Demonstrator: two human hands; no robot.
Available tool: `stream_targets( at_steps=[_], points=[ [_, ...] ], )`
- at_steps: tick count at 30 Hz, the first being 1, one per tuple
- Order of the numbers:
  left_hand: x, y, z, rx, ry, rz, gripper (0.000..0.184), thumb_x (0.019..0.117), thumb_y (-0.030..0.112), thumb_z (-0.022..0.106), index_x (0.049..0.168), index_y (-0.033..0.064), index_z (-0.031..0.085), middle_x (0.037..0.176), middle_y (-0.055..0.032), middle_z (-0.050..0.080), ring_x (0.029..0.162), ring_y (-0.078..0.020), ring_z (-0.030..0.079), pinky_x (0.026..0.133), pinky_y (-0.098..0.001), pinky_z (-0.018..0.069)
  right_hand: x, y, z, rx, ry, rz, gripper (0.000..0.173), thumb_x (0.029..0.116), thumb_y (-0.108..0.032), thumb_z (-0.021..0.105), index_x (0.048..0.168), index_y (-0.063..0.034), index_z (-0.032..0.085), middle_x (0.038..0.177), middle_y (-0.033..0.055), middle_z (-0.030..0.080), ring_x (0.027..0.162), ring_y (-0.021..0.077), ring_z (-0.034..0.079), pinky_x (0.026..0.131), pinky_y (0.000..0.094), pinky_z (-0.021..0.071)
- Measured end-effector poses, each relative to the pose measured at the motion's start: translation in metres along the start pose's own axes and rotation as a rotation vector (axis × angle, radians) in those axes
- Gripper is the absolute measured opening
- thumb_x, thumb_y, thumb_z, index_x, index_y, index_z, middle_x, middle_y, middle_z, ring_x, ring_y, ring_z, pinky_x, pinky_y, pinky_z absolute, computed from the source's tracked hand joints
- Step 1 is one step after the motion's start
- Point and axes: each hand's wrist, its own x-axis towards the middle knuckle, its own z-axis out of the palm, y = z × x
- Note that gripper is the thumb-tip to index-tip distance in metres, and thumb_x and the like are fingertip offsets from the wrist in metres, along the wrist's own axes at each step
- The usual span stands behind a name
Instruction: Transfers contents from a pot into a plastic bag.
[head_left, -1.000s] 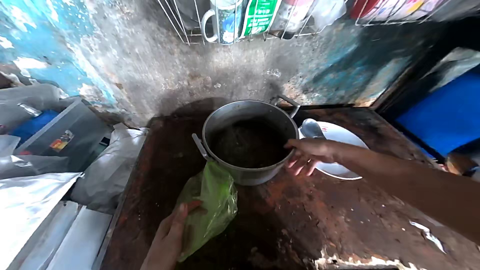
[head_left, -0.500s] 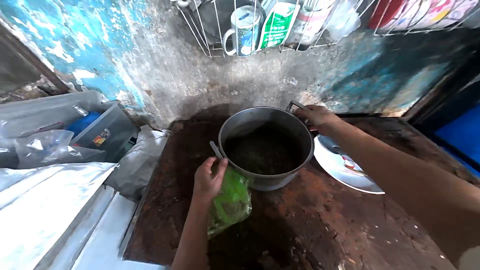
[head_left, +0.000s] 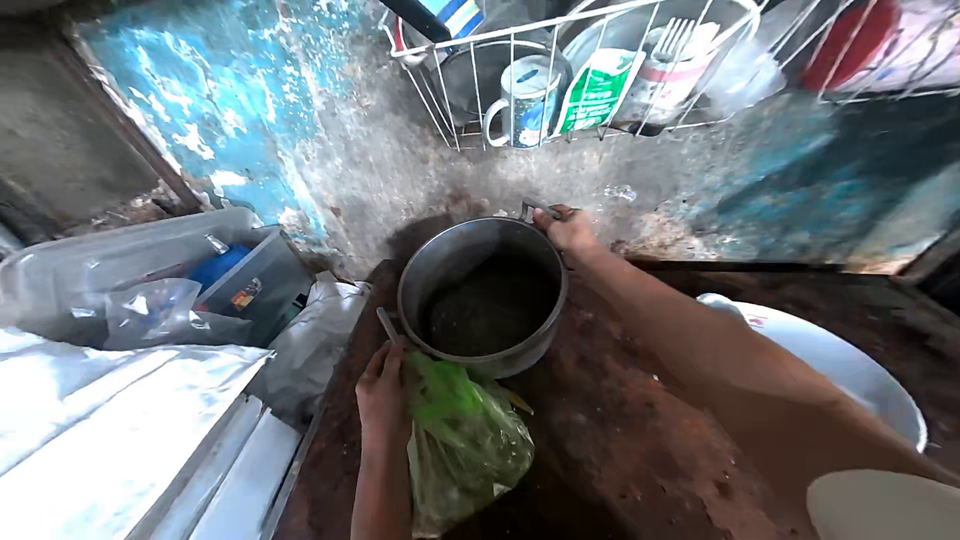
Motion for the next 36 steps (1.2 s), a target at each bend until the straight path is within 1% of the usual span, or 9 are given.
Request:
stream_targets(
  at_steps=[7, 11, 13, 18, 20, 22, 26, 29, 36],
  points=[
    [0.013, -0.006, -0.033, -0.014, 0.01, -0.034, 0.036, 0.1065, 0.012, 0.05, 0.14, 0.0003, 0.053, 0.111, -0.0066, 0.068, 0.085, -0.0052, 0.066, 0.073, -0.0239, 0.0563, 0.009, -0.003, 0.067, -0.014, -0.029, -0.019, 0.038, 0.1041, -0.032, 0.061, 0.126, -0.0021, 0.067, 0.119, 0.0214, 0.07, 0.113, 0.0357, 0.066, 0.101, 0.0554, 0.0483],
    [-0.013, 0.003, -0.054, -0.018, -0.077, -0.006, 0.033, 0.105, 0.006, 0.046, 0.136, 0.0025, 0.056, 0.094, 0.0028, 0.069, 0.069, -0.0005, 0.065, 0.058, -0.0178, 0.0557, 0.021, -0.003, 0.074, -0.02, -0.053, 0.0, 0.038, 0.1046, -0.032, 0.06, 0.125, -0.0006, 0.068, 0.12, 0.0206, 0.07, 0.114, 0.0345, 0.065, 0.101, 0.0537, 0.0479],
    [-0.033, 0.011, -0.065, -0.045, -0.127, 0.059, 0.035, 0.1026, 0.002, 0.042, 0.134, 0.0028, 0.058, 0.09, 0.0059, 0.07, 0.057, 0.002, 0.06, 0.047, -0.0137, 0.0495, 0.027, 0.013, 0.064, 0.066, -0.109, 0.043, 0.039, 0.1072, -0.033, 0.055, 0.127, -0.0009, 0.065, 0.119, 0.0178, 0.07, 0.109, 0.0283, 0.067, 0.097, 0.048, 0.0506],
    [-0.051, 0.019, -0.085, -0.016, -0.19, 0.165, 0.038, 0.1007, 0.001, 0.042, 0.134, 0.002, 0.06, 0.102, 0.0036, 0.073, 0.076, -0.0015, 0.069, 0.061, -0.0166, 0.0573, -0.011, 0.046, -0.008, 0.051, -0.162, -0.009, 0.05, 0.1095, -0.033, 0.047, 0.15, -0.004, 0.045, 0.141, 0.0182, 0.058, 0.122, 0.0275, 0.062, 0.103, 0.0469, 0.0502],
    [-0.053, 0.021, -0.087, -0.033, -0.172, 0.189, 0.038, 0.1003, 0.001, 0.04, 0.131, 0.0028, 0.061, 0.098, 0.0046, 0.073, 0.064, 0.0003, 0.064, 0.051, -0.0143, 0.0523, -0.048, 0.062, -0.031, -0.022, -0.046, -0.169, 0.037, 0.106, -0.019, 0.051, 0.136, 0.0025, 0.053, 0.124, 0.0192, 0.065, 0.104, 0.0225, 0.067, 0.091, 0.0413, 0.055],
    [-0.055, 0.024, -0.091, -0.091, -0.177, 0.226, 0.038, 0.1003, 0.0, 0.038, 0.13, 0.0042, 0.062, 0.096, 0.0055, 0.072, 0.055, 0.0022, 0.058, 0.044, -0.012, 0.0466, -0.09, 0.077, -0.043, -0.149, -0.21, -0.16, 0.022, 0.1019, -0.009, 0.057, 0.117, 0.005, 0.063, 0.098, 0.0166, 0.067, 0.079, 0.0198, 0.065, 0.074, 0.0399, 0.0567],
    [-0.053, 0.027, -0.092, -0.124, -0.177, 0.234, 0.039, 0.1011, 0.0, 0.037, 0.13, 0.005, 0.062, 0.096, 0.0053, 0.073, 0.051, 0.0027, 0.055, 0.042, -0.0114, 0.0441, -0.131, 0.118, 0.001, -0.718, -0.888, 0.011, 0.043, 0.1031, -0.031, 0.06, 0.137, -0.0045, 0.062, 0.141, 0.0214, 0.058, 0.13, 0.0396, 0.056, 0.107, 0.0595, 0.0442],
    [-0.05, 0.03, -0.093, -0.138, -0.133, 0.221, 0.039, 0.1027, 0.0, 0.033, 0.13, 0.0055, 0.061, 0.094, 0.0064, 0.071, 0.048, 0.0037, 0.051, 0.04, -0.0109, 0.0417, -0.146, 0.132, 0.037, -0.844, -0.931, -0.087, 0.05, 0.0998, -0.036, 0.065, 0.136, -0.0017, 0.061, 0.15, 0.0233, 0.047, 0.138, 0.0445, 0.045, 0.107, 0.0611, 0.043],
    [-0.054, 0.034, -0.105, -0.133, -0.108, 0.227, 0.039, 0.1041, 0.001, 0.032, 0.13, 0.0071, 0.06, 0.092, 0.0063, 0.071, 0.042, 0.0054, 0.044, 0.037, -0.0095, 0.0374, -0.139, 0.11, 0.028, -0.913, -0.906, -0.081, 0.039, 0.1003, -0.021, 0.061, 0.13, 0.004, 0.063, 0.145, 0.0252, 0.052, 0.135, 0.0438, 0.049, 0.105, 0.0619, 0.0443]
  ],
)
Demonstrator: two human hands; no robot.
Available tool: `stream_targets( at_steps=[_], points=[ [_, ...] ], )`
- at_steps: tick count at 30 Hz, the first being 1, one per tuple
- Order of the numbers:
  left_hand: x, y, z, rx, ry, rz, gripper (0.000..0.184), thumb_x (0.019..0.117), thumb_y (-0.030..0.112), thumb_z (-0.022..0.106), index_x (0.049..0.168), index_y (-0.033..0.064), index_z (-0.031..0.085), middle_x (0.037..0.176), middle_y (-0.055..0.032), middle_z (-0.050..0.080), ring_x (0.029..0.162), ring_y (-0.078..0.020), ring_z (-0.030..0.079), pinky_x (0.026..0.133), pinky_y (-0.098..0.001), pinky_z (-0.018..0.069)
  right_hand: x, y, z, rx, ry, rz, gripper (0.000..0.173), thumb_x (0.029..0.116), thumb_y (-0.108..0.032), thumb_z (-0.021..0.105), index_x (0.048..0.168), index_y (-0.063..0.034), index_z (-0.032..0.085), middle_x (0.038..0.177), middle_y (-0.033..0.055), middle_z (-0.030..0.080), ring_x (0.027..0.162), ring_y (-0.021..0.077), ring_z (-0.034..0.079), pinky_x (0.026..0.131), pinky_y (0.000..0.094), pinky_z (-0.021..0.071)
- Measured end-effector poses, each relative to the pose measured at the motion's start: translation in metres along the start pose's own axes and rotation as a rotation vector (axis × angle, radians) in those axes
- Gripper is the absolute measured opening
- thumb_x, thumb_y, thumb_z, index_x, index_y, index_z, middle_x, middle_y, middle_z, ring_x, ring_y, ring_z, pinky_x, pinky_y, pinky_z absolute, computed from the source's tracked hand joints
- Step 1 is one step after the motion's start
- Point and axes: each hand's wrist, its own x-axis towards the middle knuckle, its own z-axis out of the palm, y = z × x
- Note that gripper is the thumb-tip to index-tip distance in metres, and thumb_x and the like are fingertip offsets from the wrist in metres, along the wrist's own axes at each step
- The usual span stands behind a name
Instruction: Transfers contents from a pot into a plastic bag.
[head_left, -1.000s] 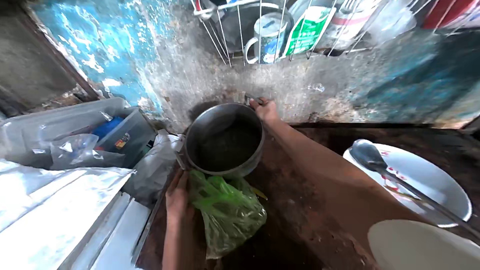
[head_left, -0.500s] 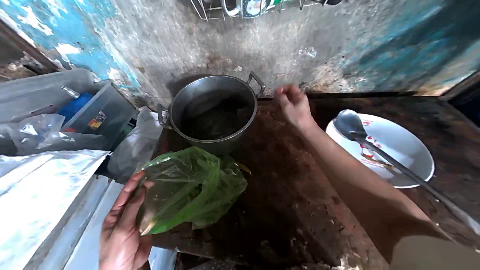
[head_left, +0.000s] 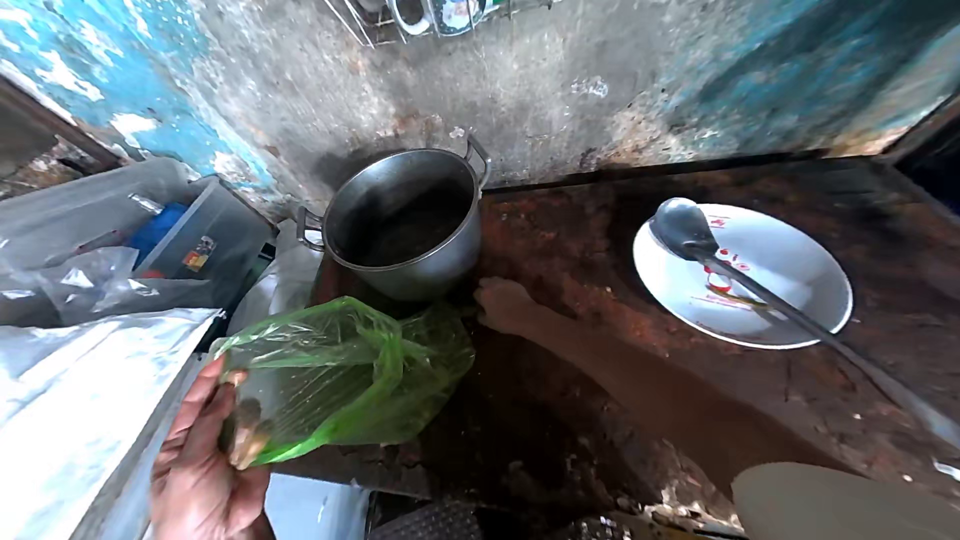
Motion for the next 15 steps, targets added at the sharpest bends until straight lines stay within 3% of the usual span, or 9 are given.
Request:
stream_targets(
  at_steps=[5, 10, 12, 13, 15],
  points=[
    [0.002, -0.005, 0.004, 0.013, -0.062, 0.027, 0.039, 0.1024, 0.001, 0.036, 0.128, 0.0091, 0.064, 0.096, 0.005, 0.072, 0.046, 0.0045, 0.048, 0.04, -0.0101, 0.0399, -0.061, 0.043, -0.054, 0.094, 0.079, 0.159, 0.033, 0.0996, -0.028, 0.064, 0.124, -0.0067, 0.069, 0.131, 0.0181, 0.063, 0.123, 0.0383, 0.059, 0.102, 0.0612, 0.0461],
    [0.019, -0.02, -0.011, -0.004, -0.226, 0.02, 0.037, 0.1022, 0.004, 0.043, 0.133, 0.0109, 0.062, 0.103, 0.0031, 0.072, 0.052, 0.0019, 0.053, 0.043, -0.0129, 0.0444, -0.144, 0.119, -0.087, 0.203, 0.387, 0.209, 0.019, 0.0945, -0.023, 0.075, 0.107, -0.0095, 0.075, 0.111, 0.0136, 0.07, 0.102, 0.0343, 0.067, 0.09, 0.0614, 0.0519],
    [0.031, -0.03, -0.02, 0.019, -0.322, 0.028, 0.037, 0.103, 0.007, 0.046, 0.138, 0.0102, 0.058, 0.108, 0.0019, 0.069, 0.057, -0.0011, 0.056, 0.046, -0.0161, 0.0473, -0.178, 0.148, -0.091, 0.155, 0.496, 0.31, 0.018, 0.0938, -0.024, 0.075, 0.104, -0.0096, 0.075, 0.104, 0.0136, 0.071, 0.094, 0.0343, 0.068, 0.083, 0.0614, 0.0539],
    [0.032, -0.032, -0.018, 0.024, -0.35, 0.025, 0.037, 0.1036, 0.008, 0.046, 0.139, 0.0107, 0.057, 0.109, 0.0018, 0.069, 0.058, -0.0012, 0.056, 0.046, -0.0163, 0.0476, -0.192, 0.159, -0.092, 0.117, 0.516, 0.385, 0.023, 0.0936, -0.028, 0.076, 0.105, -0.0084, 0.074, 0.106, 0.0158, 0.071, 0.096, 0.0372, 0.068, 0.084, 0.0632, 0.053],
    [0.02, -0.022, 0.007, 0.027, -0.338, 0.006, 0.035, 0.1041, 0.007, 0.046, 0.135, 0.0119, 0.061, 0.109, 0.0029, 0.071, 0.058, 0.001, 0.057, 0.046, -0.0142, 0.0471, -0.208, 0.171, -0.091, 0.085, 0.489, 0.509, 0.043, 0.0931, -0.038, 0.076, 0.121, -0.0058, 0.07, 0.123, 0.0216, 0.065, 0.112, 0.0436, 0.063, 0.094, 0.0673, 0.0483]
  ],
)
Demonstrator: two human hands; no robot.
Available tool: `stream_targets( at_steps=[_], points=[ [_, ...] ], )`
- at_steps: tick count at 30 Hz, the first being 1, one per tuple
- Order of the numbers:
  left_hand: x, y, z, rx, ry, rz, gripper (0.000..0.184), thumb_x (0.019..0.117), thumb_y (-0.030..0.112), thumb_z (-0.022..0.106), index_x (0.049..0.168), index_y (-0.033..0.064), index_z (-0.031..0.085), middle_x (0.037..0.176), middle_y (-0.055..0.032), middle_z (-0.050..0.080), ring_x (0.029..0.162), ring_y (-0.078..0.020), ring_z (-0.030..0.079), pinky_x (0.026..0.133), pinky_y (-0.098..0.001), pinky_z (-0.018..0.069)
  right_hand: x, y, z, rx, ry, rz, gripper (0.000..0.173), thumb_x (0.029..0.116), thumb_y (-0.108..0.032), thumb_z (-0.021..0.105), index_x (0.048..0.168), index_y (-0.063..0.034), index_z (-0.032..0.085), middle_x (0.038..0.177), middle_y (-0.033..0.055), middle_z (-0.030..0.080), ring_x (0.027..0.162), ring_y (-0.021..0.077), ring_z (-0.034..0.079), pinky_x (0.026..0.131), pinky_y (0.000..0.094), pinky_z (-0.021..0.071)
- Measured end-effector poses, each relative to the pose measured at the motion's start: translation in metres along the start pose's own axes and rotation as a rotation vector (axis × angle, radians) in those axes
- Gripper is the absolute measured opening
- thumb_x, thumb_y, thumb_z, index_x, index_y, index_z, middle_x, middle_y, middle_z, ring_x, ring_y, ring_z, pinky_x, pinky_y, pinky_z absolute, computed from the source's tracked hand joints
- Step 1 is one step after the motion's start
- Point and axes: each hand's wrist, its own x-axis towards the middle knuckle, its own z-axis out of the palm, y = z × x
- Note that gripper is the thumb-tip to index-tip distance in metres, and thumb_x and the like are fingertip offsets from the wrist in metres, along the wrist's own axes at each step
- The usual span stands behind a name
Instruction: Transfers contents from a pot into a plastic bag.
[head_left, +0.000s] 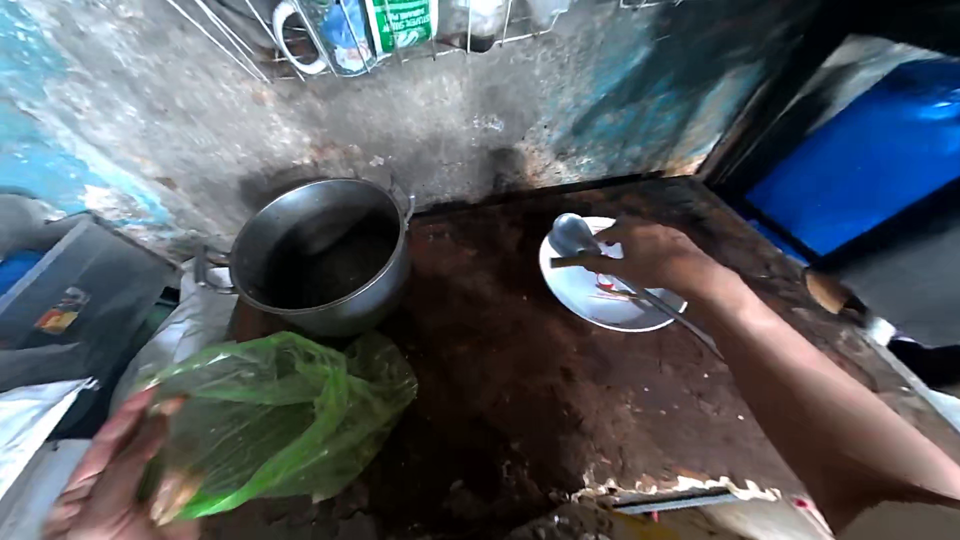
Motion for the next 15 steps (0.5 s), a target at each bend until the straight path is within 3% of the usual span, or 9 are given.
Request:
stream_targets(
  at_steps=[1, 4, 7, 10, 13, 15],
  points=[
    [-0.003, 0.01, 0.021, -0.003, 0.039, -0.01, 0.035, 0.1037, 0.004, 0.043, 0.131, 0.0127, 0.064, 0.106, 0.0043, 0.073, 0.055, 0.003, 0.056, 0.045, -0.0123, 0.0457, -0.003, 0.0, 0.001, 0.028, -0.008, 0.0, 0.05, 0.0931, -0.039, 0.076, 0.128, -0.0045, 0.067, 0.129, 0.0237, 0.061, 0.116, 0.0455, 0.061, 0.097, 0.0685, 0.0462],
    [-0.007, 0.025, 0.066, 0.011, 0.168, -0.009, 0.034, 0.1011, 0.0, 0.04, 0.123, 0.0069, 0.065, 0.094, 0.0054, 0.074, 0.047, 0.0056, 0.05, 0.039, -0.0103, 0.039, -0.014, -0.035, 0.015, 0.255, -0.081, -0.266, 0.053, 0.0981, -0.04, 0.069, 0.132, -0.0002, 0.063, 0.119, 0.0232, 0.067, 0.105, 0.0399, 0.066, 0.094, 0.0612, 0.0506],
    [-0.01, 0.031, 0.081, 0.064, 0.198, -0.023, 0.032, 0.1007, -0.001, 0.042, 0.125, 0.0028, 0.063, 0.092, 0.0048, 0.073, 0.046, 0.004, 0.049, 0.038, -0.0111, 0.0383, -0.031, -0.122, 0.045, 0.498, -0.308, -0.497, 0.066, 0.0974, -0.051, 0.064, 0.141, -0.0021, 0.057, 0.123, 0.0187, 0.069, 0.112, 0.0313, 0.067, 0.102, 0.0511, 0.0519],
    [-0.017, 0.03, 0.082, 0.089, 0.172, -0.015, 0.034, 0.0994, -0.003, 0.043, 0.126, 0.0024, 0.064, 0.093, 0.005, 0.074, 0.05, 0.0034, 0.054, 0.04, -0.0117, 0.0413, -0.033, -0.218, 0.082, 0.545, -0.489, -0.551, 0.075, 0.095, -0.062, 0.062, 0.144, -0.0055, 0.056, 0.131, 0.0203, 0.066, 0.122, 0.0343, 0.063, 0.107, 0.056, 0.047],
    [-0.021, 0.027, 0.078, 0.109, 0.074, -0.025, 0.036, 0.1001, -0.003, 0.041, 0.124, 0.0091, 0.065, 0.095, 0.0096, 0.075, 0.055, 0.0038, 0.058, 0.042, -0.0122, 0.045, -0.018, -0.274, 0.126, 0.661, -0.542, -0.538, 0.063, 0.0961, -0.048, 0.069, 0.135, 0.0009, 0.06, 0.13, 0.025, 0.064, 0.123, 0.0384, 0.061, 0.106, 0.059, 0.0462],
    [-0.017, 0.027, 0.067, 0.093, -0.006, -0.029, 0.036, 0.1012, -0.001, 0.041, 0.123, 0.0116, 0.066, 0.097, 0.0098, 0.075, 0.056, 0.0029, 0.059, 0.045, -0.0131, 0.0462, -0.023, -0.285, 0.133, 0.984, -0.54, -0.554, 0.036, 0.0996, -0.021, 0.068, 0.122, 0.0066, 0.066, 0.116, 0.023, 0.068, 0.105, 0.0296, 0.065, 0.094, 0.047, 0.0516]
  ],
)
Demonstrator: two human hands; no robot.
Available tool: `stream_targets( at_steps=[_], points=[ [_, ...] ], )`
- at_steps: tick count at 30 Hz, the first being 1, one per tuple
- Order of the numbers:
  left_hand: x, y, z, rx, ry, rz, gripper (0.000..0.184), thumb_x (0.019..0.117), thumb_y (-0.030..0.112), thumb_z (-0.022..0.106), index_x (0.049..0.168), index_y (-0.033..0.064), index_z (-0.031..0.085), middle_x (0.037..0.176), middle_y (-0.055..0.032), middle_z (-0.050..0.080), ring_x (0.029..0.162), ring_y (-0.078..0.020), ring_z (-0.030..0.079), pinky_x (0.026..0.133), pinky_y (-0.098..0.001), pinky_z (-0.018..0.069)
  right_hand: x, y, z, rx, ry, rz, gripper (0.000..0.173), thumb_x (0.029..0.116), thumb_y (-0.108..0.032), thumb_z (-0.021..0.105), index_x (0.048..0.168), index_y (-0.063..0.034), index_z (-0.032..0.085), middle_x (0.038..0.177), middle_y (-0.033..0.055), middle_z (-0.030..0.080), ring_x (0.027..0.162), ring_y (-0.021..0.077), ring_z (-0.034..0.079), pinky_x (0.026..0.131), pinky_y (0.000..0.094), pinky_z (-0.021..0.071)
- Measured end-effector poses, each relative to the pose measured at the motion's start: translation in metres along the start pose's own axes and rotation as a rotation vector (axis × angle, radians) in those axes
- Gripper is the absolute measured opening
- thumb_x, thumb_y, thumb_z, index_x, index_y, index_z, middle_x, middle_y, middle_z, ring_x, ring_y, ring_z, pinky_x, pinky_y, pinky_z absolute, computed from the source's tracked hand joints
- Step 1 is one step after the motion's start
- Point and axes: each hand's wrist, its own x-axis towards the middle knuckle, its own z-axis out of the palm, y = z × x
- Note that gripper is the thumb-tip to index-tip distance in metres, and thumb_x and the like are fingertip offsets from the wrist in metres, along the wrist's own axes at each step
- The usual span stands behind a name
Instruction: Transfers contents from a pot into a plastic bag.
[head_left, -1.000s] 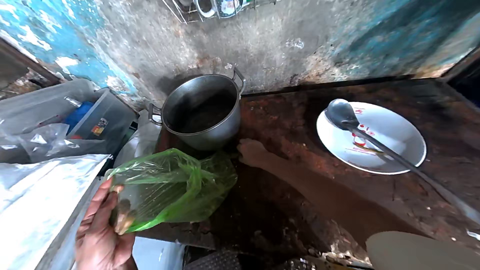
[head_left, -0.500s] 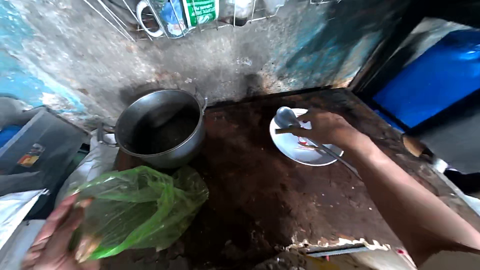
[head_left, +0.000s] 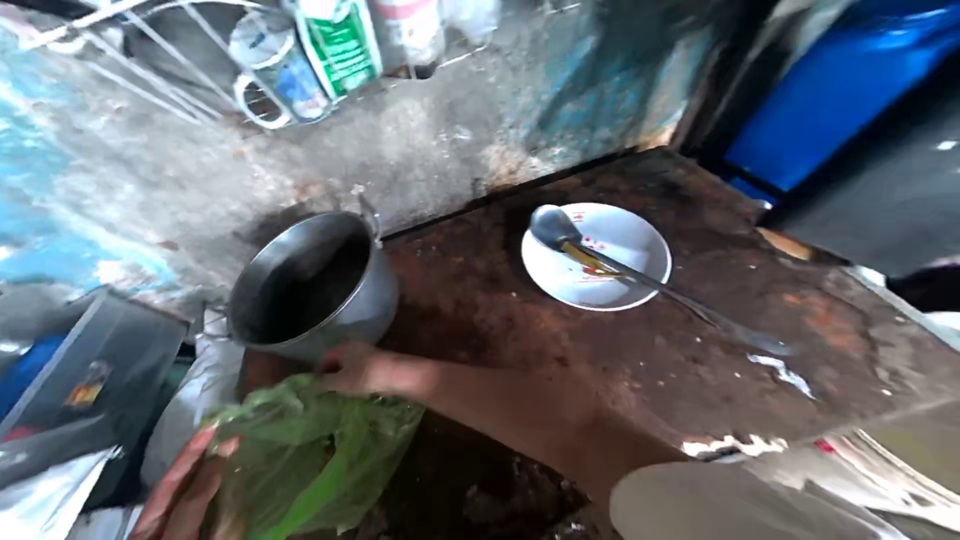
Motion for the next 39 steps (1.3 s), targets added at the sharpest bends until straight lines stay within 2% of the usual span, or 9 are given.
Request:
stream_targets(
  at_steps=[3, 8, 14, 22, 26, 29, 33, 35, 39],
  points=[
    [0.013, -0.004, -0.026, -0.011, -0.075, 0.046, 0.029, 0.1019, 0.004, 0.046, 0.121, 0.0122, 0.067, 0.095, 0.0074, 0.073, 0.058, 0.0015, 0.057, 0.049, -0.0146, 0.0471, -0.026, -0.033, -0.01, 0.46, -0.009, -0.046, 0.021, 0.106, -0.009, 0.054, 0.12, 0.0049, 0.059, 0.093, 0.0065, 0.059, 0.072, 0.0076, 0.055, 0.067, 0.0231, 0.0502],
    [0.071, -0.002, -0.067, 0.063, -0.152, 0.148, 0.027, 0.1057, 0.009, 0.047, 0.127, 0.0145, 0.062, 0.093, 0.0064, 0.07, 0.053, 0.001, 0.054, 0.045, -0.0143, 0.0468, -0.048, -0.072, -0.054, 0.65, 0.147, -0.142, 0.014, 0.1072, -0.007, 0.05, 0.111, 0.0005, 0.06, 0.068, -0.0027, 0.046, 0.053, 0.0027, 0.042, 0.05, 0.017, 0.0399],
    [0.065, 0.047, -0.003, 0.051, 0.01, 0.151, 0.032, 0.1025, 0.0, 0.044, 0.115, 0.0176, 0.068, 0.082, 0.0123, 0.07, 0.045, 0.0057, 0.046, 0.04, -0.01, 0.0388, -0.088, -0.089, -0.084, 0.386, 0.264, -0.245, 0.017, 0.1085, -0.013, 0.047, 0.117, -0.0049, 0.059, 0.067, -0.0028, 0.047, 0.046, 0.0004, 0.039, 0.044, 0.0147, 0.0373],
    [0.051, 0.003, 0.043, 0.168, 0.079, -0.032, 0.019, 0.0997, -0.005, 0.049, 0.102, 0.0033, 0.066, 0.077, 0.0075, 0.065, 0.05, 0.0037, 0.045, 0.046, -0.0128, 0.0386, -0.084, -0.041, -0.105, 0.153, 0.364, -0.019, 0.014, 0.1088, -0.016, 0.049, 0.11, -0.0042, 0.058, 0.074, -0.0013, 0.051, 0.059, 0.004, 0.047, 0.058, 0.0202, 0.044],
    [0.052, 0.013, 0.054, 0.291, 0.057, 0.017, 0.018, 0.1013, -0.003, 0.051, 0.107, 0.0003, 0.068, 0.08, 0.0052, 0.064, 0.052, 0.0029, 0.046, 0.049, -0.014, 0.04, -0.09, -0.049, -0.107, -0.243, 0.08, 0.068, 0.039, 0.1004, -0.028, 0.068, 0.126, 0.0005, 0.062, 0.114, 0.0145, 0.068, 0.103, 0.0182, 0.064, 0.096, 0.0394, 0.0514],
    [0.055, 0.032, 0.061, 0.364, 0.027, 0.071, 0.02, 0.1031, 0.001, 0.051, 0.113, 0.0028, 0.068, 0.083, 0.0042, 0.063, 0.051, 0.0022, 0.043, 0.047, -0.015, 0.038, -0.095, -0.073, -0.107, -0.496, -0.013, 0.024, 0.024, 0.1017, -0.022, 0.066, 0.111, -0.0005, 0.071, 0.097, 0.0131, 0.069, 0.086, 0.0185, 0.063, 0.082, 0.0413, 0.0515],
    [0.058, 0.054, 0.055, 0.297, -0.012, 0.151, 0.022, 0.1029, 0.0, 0.05, 0.107, 0.0101, 0.069, 0.079, 0.0097, 0.064, 0.046, 0.0049, 0.038, 0.043, -0.0113, 0.0343, -0.105, -0.091, -0.111, -0.266, 0.168, -0.169, 0.017, 0.1037, -0.011, 0.058, 0.093, -0.0061, 0.07, 0.066, -0.0016, 0.058, 0.049, 0.0016, 0.044, 0.047, 0.0185, 0.0382],
    [0.06, 0.047, 0.052, 0.386, -0.025, 0.173, 0.02, 0.1017, 0.0, 0.052, 0.1, 0.01, 0.069, 0.074, 0.0092, 0.06, 0.048, 0.0039, 0.04, 0.045, -0.0131, 0.0364, -0.105, -0.091, -0.109, -0.169, 0.15, -0.136, 0.02, 0.1063, -0.015, 0.054, 0.095, -0.0079, 0.069, 0.064, -0.0033, 0.055, 0.046, 0.0004, 0.043, 0.044, 0.0159, 0.0371],
    [0.06, 0.0, 0.046, 0.728, -0.166, 0.114, 0.018, 0.1001, 0.003, 0.055, 0.101, 0.0014, 0.073, 0.097, -0.0047, 0.072, 0.087, -0.0071, 0.064, 0.082, -0.031, 0.0532, -0.091, -0.058, -0.111, -0.021, 0.145, 0.055, 0.02, 0.109, -0.018, 0.05, 0.109, -0.0035, 0.063, 0.069, -0.0006, 0.052, 0.05, 0.002, 0.046, 0.047, 0.0167, 0.042]
  ],
)
